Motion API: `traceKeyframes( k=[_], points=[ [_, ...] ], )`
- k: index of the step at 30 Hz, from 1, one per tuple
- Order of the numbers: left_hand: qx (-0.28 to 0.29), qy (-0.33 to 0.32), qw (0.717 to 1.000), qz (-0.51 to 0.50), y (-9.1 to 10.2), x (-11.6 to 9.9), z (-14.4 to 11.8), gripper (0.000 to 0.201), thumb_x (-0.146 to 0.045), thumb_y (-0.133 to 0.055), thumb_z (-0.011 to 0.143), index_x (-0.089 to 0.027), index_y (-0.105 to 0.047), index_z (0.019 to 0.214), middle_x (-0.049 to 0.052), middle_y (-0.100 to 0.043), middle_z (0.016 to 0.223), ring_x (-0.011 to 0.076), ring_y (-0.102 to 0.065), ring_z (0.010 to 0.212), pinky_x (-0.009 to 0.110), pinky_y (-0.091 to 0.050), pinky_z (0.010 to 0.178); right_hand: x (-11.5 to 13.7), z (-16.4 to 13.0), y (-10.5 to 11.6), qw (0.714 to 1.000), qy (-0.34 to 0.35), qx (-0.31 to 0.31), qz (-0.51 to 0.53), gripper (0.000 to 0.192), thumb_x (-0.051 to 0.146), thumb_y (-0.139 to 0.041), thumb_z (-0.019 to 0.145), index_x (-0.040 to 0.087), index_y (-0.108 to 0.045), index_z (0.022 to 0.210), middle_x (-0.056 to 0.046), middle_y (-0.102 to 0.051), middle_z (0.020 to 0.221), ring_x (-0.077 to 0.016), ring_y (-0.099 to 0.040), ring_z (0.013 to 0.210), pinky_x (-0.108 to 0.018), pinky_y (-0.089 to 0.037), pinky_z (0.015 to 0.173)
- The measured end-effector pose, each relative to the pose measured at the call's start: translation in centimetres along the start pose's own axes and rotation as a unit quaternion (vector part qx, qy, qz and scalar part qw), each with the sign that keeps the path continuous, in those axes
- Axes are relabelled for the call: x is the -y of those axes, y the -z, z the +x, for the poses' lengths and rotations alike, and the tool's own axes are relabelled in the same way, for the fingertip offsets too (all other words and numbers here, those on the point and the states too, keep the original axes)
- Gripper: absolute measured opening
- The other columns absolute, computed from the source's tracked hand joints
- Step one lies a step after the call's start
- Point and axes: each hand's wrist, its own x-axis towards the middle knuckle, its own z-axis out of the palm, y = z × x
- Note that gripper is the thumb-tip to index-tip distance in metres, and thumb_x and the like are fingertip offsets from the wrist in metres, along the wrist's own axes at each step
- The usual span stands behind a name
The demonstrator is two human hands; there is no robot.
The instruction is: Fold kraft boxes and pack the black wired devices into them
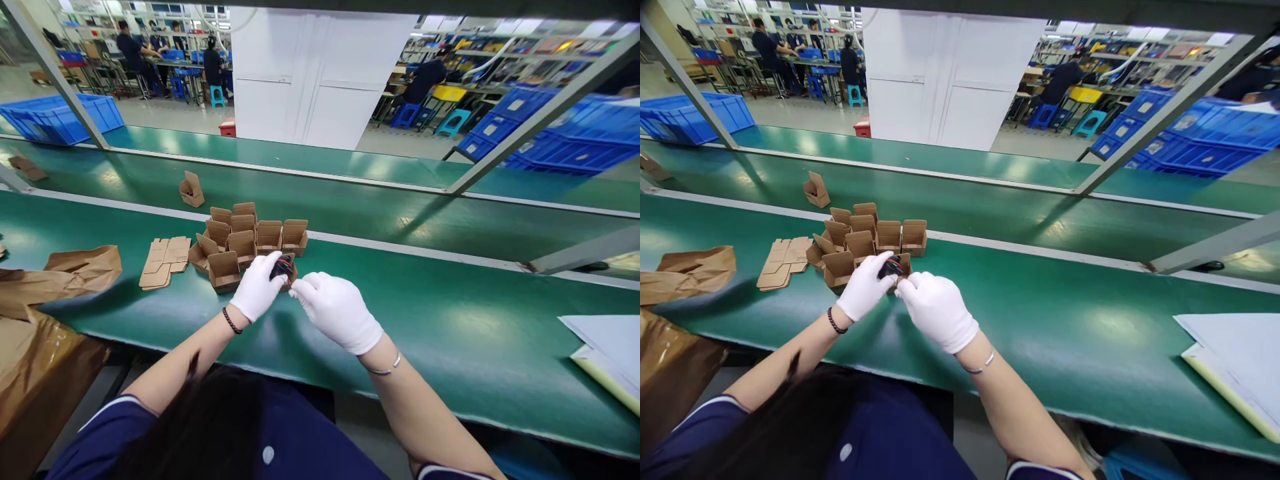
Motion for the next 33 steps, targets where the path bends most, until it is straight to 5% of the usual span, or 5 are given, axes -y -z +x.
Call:
traceKeyframes(
  k=[7, 13, 21, 28, 33],
  points=[
    [0.125, -0.139, 0.974, -0.131, -0.4, -0.2, -1.1, 0.076, -0.013, -0.067, 0.076, -0.025, -0.043, 0.148, 0.009, -0.063, 0.129, 0.0270, -0.061, 0.119, 0.042, -0.048, 0.107, -2.6, 2.2, -1.5, 0.904, -0.177, 0.001, 0.389, 0.023, 0.038, -0.063, 0.088, 0.019, -0.070, 0.078, -0.003, -0.071, 0.081, -0.0157, -0.063, 0.075, -0.027, -0.047, 0.070],
    [-0.005, -0.080, 0.939, -0.334, -2.0, 0.7, -1.5, 0.048, -0.025, -0.071, 0.078, -0.021, -0.060, 0.125, 0.009, -0.064, 0.129, 0.0248, -0.063, 0.119, 0.041, -0.051, 0.106, -0.4, 0.3, -4.2, 0.781, -0.241, -0.098, 0.568, 0.033, 0.049, -0.059, 0.090, 0.021, -0.072, 0.103, -0.007, -0.072, 0.108, -0.0197, -0.067, 0.099, -0.033, -0.054, 0.089],
    [-0.140, -0.098, 0.985, -0.018, -2.8, 1.1, -1.8, 0.047, -0.024, -0.066, 0.086, -0.020, -0.058, 0.132, 0.011, -0.068, 0.123, 0.0261, -0.063, 0.115, 0.044, -0.050, 0.105, 2.9, 1.1, -6.6, 0.691, -0.312, -0.102, 0.644, 0.043, 0.048, -0.054, 0.092, 0.020, -0.064, 0.123, -0.011, -0.070, 0.124, -0.0242, -0.068, 0.109, -0.039, -0.055, 0.098],
    [-0.102, -0.049, 0.993, 0.022, -4.0, 5.5, -2.7, 0.107, -0.037, -0.081, 0.074, -0.019, -0.017, 0.157, 0.021, -0.027, 0.162, 0.0354, -0.026, 0.152, 0.052, -0.027, 0.124, -1.4, 2.7, -5.2, 0.843, -0.270, 0.053, 0.463, 0.039, 0.037, -0.050, 0.094, 0.018, -0.064, 0.126, -0.010, -0.070, 0.126, -0.0217, -0.067, 0.111, -0.034, -0.054, 0.094],
    [0.002, 0.057, 0.998, -0.036, -5.5, 7.8, -0.4, 0.098, -0.021, -0.077, 0.074, -0.012, -0.022, 0.155, 0.022, -0.045, 0.150, 0.0349, -0.045, 0.141, 0.051, -0.037, 0.118, -1.2, 6.2, -4.6, 0.949, -0.176, 0.221, 0.138, 0.029, 0.028, -0.054, 0.090, 0.015, -0.072, 0.109, -0.013, -0.073, 0.114, -0.0253, -0.069, 0.104, -0.033, -0.051, 0.091]
  ],
)
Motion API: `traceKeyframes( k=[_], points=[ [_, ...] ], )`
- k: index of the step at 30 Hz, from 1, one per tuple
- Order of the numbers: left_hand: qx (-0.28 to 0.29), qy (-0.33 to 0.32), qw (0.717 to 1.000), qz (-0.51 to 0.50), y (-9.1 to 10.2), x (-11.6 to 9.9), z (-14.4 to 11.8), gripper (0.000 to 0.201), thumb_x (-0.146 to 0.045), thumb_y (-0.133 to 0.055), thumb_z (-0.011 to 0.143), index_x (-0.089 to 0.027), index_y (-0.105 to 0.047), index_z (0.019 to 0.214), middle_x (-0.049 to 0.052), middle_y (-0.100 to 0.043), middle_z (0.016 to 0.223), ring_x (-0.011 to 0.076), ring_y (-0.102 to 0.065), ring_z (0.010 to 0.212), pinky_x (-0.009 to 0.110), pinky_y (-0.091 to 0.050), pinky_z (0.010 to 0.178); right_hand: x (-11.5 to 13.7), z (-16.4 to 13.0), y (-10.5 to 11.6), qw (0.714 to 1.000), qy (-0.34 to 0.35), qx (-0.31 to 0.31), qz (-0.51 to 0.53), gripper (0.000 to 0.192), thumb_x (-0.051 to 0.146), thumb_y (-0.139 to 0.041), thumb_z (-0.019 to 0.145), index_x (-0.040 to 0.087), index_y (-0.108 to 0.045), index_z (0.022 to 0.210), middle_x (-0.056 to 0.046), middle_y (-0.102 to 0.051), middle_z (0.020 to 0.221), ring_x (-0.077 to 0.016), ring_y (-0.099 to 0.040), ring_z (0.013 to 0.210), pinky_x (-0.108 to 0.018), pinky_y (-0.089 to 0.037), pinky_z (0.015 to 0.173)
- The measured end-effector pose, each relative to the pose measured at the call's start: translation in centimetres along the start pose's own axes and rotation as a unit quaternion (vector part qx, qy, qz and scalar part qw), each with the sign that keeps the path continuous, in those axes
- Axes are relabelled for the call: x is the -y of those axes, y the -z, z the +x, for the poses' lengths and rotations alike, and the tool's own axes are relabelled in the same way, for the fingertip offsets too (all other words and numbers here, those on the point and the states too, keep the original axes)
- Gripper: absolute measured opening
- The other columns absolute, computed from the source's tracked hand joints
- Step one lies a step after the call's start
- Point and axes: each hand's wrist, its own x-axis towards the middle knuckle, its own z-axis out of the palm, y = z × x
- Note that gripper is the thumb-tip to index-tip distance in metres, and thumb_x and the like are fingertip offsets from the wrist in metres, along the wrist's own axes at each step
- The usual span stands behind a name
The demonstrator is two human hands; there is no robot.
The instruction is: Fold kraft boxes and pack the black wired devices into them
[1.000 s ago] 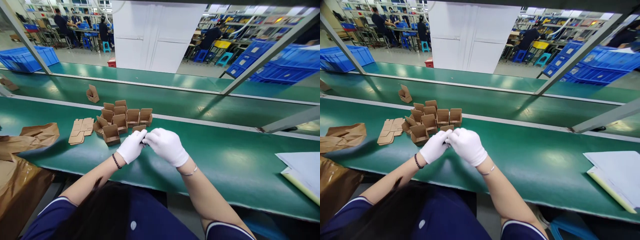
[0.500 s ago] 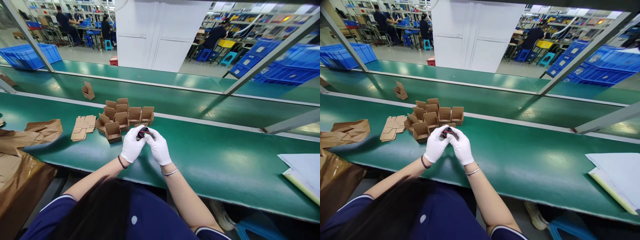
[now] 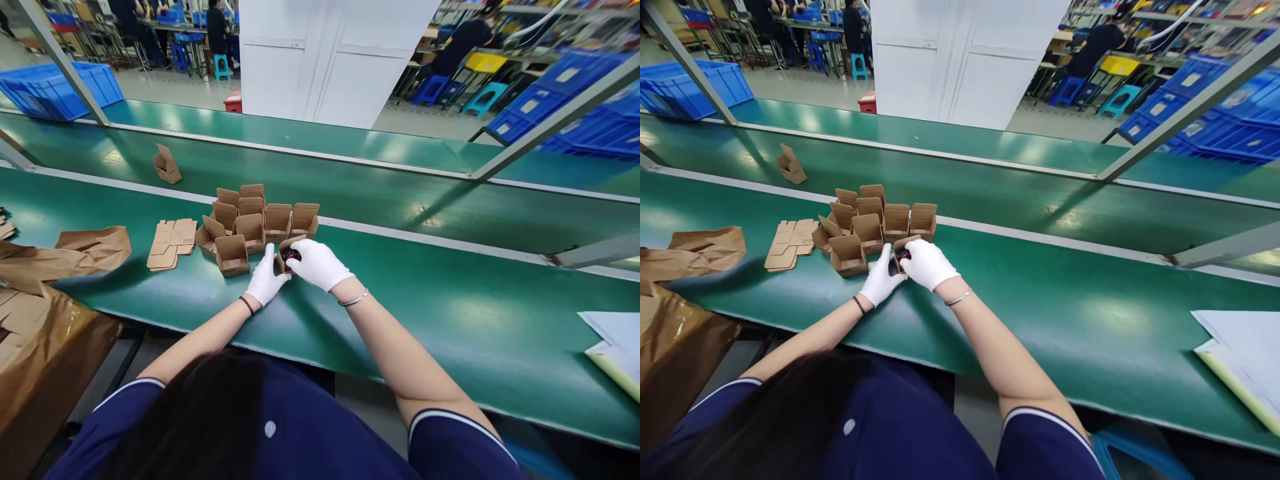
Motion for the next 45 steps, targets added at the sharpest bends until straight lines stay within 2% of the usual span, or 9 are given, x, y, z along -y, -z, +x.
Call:
traceKeyframes(
  k=[4, 11, 15, 20, 29, 33, 37, 41, 45],
  points=[
    [0.017, -0.018, 0.999, 0.039, 0.5, 0.0, 1.1, 0.066, -0.020, -0.071, 0.080, -0.012, -0.047, 0.140, 0.019, -0.054, 0.142, 0.0338, -0.052, 0.133, 0.050, -0.041, 0.115, 1.5, 2.2, -0.2, 0.989, 0.022, 0.095, -0.114, 0.027, 0.018, -0.053, 0.089, 0.009, -0.073, 0.105, -0.019, -0.073, 0.107, -0.0262, -0.070, 0.100, -0.031, -0.051, 0.087],
    [0.017, -0.017, 0.998, 0.061, 0.5, 0.2, 0.8, 0.066, -0.022, -0.070, 0.082, -0.010, -0.044, 0.141, 0.021, -0.053, 0.141, 0.0356, -0.053, 0.130, 0.051, -0.043, 0.113, 0.5, 3.4, -0.1, 0.959, 0.152, 0.188, -0.145, 0.028, 0.016, -0.056, 0.089, 0.012, -0.073, 0.111, -0.016, -0.075, 0.105, -0.0239, -0.071, 0.099, -0.029, -0.049, 0.087],
    [0.020, -0.019, 0.998, 0.054, 0.4, 0.1, 0.9, 0.065, -0.022, -0.069, 0.082, -0.011, -0.044, 0.141, 0.020, -0.053, 0.142, 0.0357, -0.053, 0.131, 0.051, -0.042, 0.113, 1.1, 3.1, 0.7, 0.951, 0.139, 0.216, -0.170, 0.028, 0.020, -0.052, 0.093, 0.013, -0.074, 0.109, -0.016, -0.074, 0.109, -0.0266, -0.070, 0.103, -0.031, -0.050, 0.086],
    [0.026, -0.021, 0.998, 0.043, 0.5, -0.3, 1.1, 0.063, -0.017, -0.066, 0.080, -0.014, -0.046, 0.140, 0.018, -0.054, 0.141, 0.0350, -0.051, 0.133, 0.052, -0.042, 0.114, 2.3, 2.9, 0.7, 0.965, 0.031, 0.207, -0.155, 0.033, 0.027, -0.052, 0.091, 0.015, -0.074, 0.112, -0.019, -0.073, 0.110, -0.0332, -0.071, 0.101, -0.037, -0.054, 0.079],
    [0.036, -0.041, 0.997, 0.049, 0.4, -0.4, 1.0, 0.059, -0.017, -0.063, 0.081, -0.011, -0.047, 0.137, 0.020, -0.056, 0.138, 0.0361, -0.054, 0.128, 0.052, -0.044, 0.110, 2.0, 3.4, -0.7, 0.982, -0.003, 0.138, -0.128, 0.032, 0.025, -0.057, 0.085, 0.012, -0.075, 0.107, -0.020, -0.074, 0.103, -0.0317, -0.072, 0.098, -0.035, -0.056, 0.079],
    [0.032, -0.061, 0.997, 0.041, 0.1, -0.2, 0.8, 0.060, -0.013, -0.060, 0.080, -0.014, -0.046, 0.138, 0.017, -0.055, 0.140, 0.0338, -0.051, 0.133, 0.050, -0.041, 0.114, 2.4, 3.6, -1.5, 0.975, 0.002, 0.170, -0.145, 0.034, 0.018, -0.060, 0.083, 0.004, -0.072, 0.112, -0.025, -0.072, 0.105, -0.0337, -0.070, 0.102, -0.036, -0.055, 0.083],
    [0.035, -0.044, 0.996, 0.063, 0.3, 0.1, 1.0, 0.058, -0.016, -0.062, 0.080, -0.013, -0.047, 0.136, 0.018, -0.056, 0.138, 0.0347, -0.054, 0.130, 0.051, -0.043, 0.112, 2.0, 2.8, -1.1, 0.967, 0.043, 0.206, -0.142, 0.031, 0.021, -0.059, 0.087, 0.008, -0.073, 0.112, -0.022, -0.072, 0.108, -0.0318, -0.070, 0.103, -0.035, -0.054, 0.085],
    [0.041, -0.046, 0.996, 0.061, -0.2, -0.2, 1.3, 0.056, -0.018, -0.061, 0.083, -0.011, -0.047, 0.137, 0.020, -0.055, 0.139, 0.0351, -0.053, 0.130, 0.052, -0.044, 0.111, 1.5, 0.2, -1.6, 0.976, 0.061, 0.114, -0.176, 0.036, 0.028, -0.049, 0.096, 0.010, -0.069, 0.119, -0.023, -0.066, 0.121, -0.0340, -0.063, 0.111, -0.039, -0.052, 0.083],
    [0.074, -0.026, 0.993, 0.088, 0.9, -2.7, -0.5, 0.075, -0.016, -0.066, 0.080, -0.007, -0.036, 0.148, 0.025, -0.048, 0.148, 0.0377, -0.048, 0.137, 0.055, -0.039, 0.115, 0.5, -2.1, -3.3, 0.979, 0.038, 0.071, -0.188, 0.037, 0.016, -0.035, 0.098, 0.011, -0.064, 0.121, -0.021, -0.068, 0.116, -0.0285, -0.065, 0.105, -0.036, -0.049, 0.078]
  ],
)
